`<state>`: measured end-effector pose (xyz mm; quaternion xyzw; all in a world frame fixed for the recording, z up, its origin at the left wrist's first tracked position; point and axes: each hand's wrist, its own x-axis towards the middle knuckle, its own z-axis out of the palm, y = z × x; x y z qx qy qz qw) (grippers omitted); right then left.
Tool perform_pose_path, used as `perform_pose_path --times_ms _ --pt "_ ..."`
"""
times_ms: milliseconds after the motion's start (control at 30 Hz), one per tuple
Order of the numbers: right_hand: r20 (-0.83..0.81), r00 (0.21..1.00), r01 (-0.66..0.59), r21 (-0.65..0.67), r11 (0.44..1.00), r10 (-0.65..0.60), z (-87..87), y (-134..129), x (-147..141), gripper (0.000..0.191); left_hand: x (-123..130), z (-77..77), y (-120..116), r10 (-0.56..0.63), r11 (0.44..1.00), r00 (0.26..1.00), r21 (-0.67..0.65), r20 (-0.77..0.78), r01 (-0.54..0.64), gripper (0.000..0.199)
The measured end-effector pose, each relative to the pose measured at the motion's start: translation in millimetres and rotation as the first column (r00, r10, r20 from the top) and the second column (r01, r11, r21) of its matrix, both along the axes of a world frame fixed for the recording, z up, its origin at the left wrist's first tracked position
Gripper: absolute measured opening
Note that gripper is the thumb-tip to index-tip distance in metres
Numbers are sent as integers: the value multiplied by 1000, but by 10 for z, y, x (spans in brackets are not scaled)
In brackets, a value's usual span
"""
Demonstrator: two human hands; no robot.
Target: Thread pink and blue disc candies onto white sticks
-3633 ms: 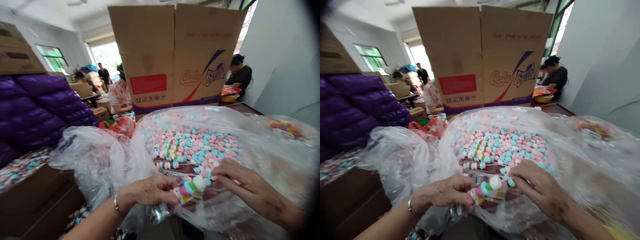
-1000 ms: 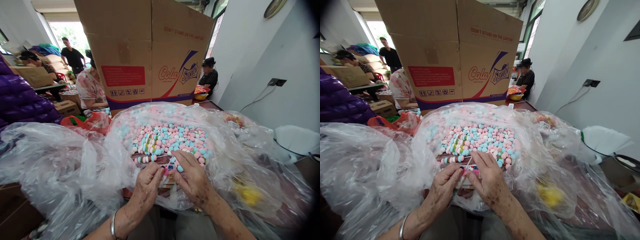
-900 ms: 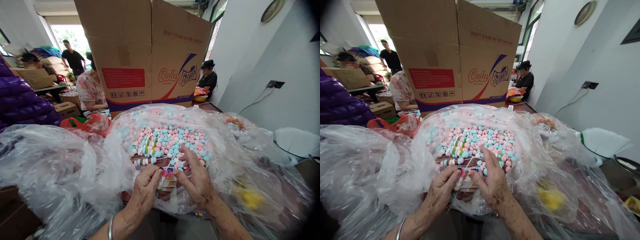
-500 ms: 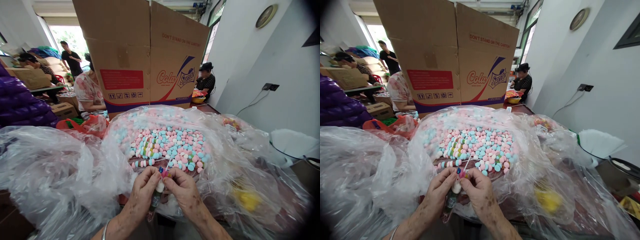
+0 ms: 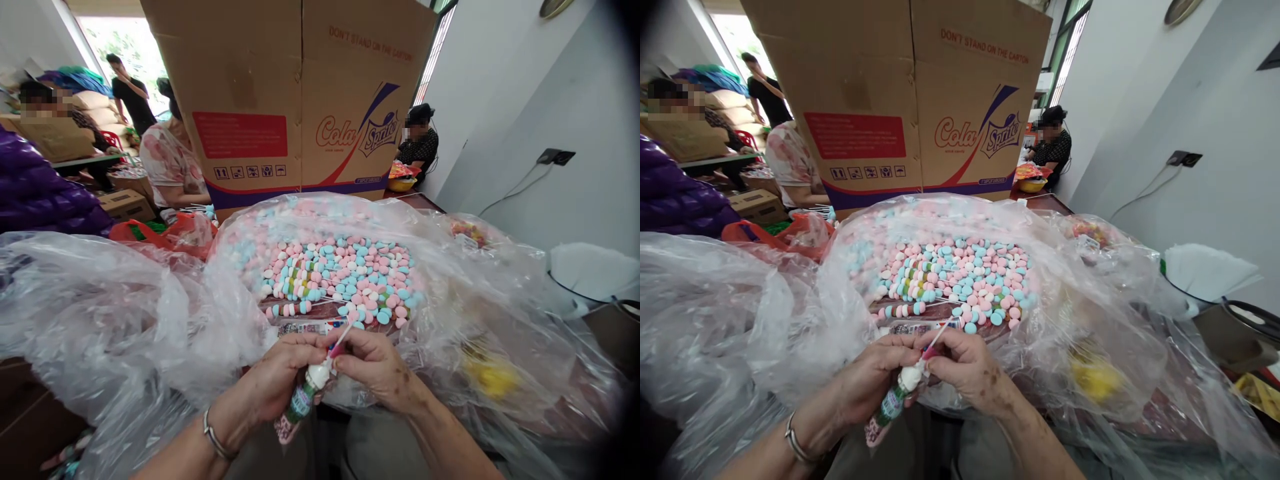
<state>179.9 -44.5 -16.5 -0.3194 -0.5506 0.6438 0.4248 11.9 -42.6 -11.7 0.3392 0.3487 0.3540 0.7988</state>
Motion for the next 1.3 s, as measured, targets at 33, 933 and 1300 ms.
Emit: perform_pose_path --times_ms 33,933,1300 --pt "77 997 -24 85 996 17 2 2 37 16 -13 0 9 -71 997 997 -26 -4 71 11" --pt "482 491 -529 827 191 -726 116 -352 162 29 -63 312 -5 -462 758 704 171 -539 629 33" --pt "730 536 -303 635 710 -424 344 -375 303 25 63 57 -115 527 -213 742 781 -414 587 20"
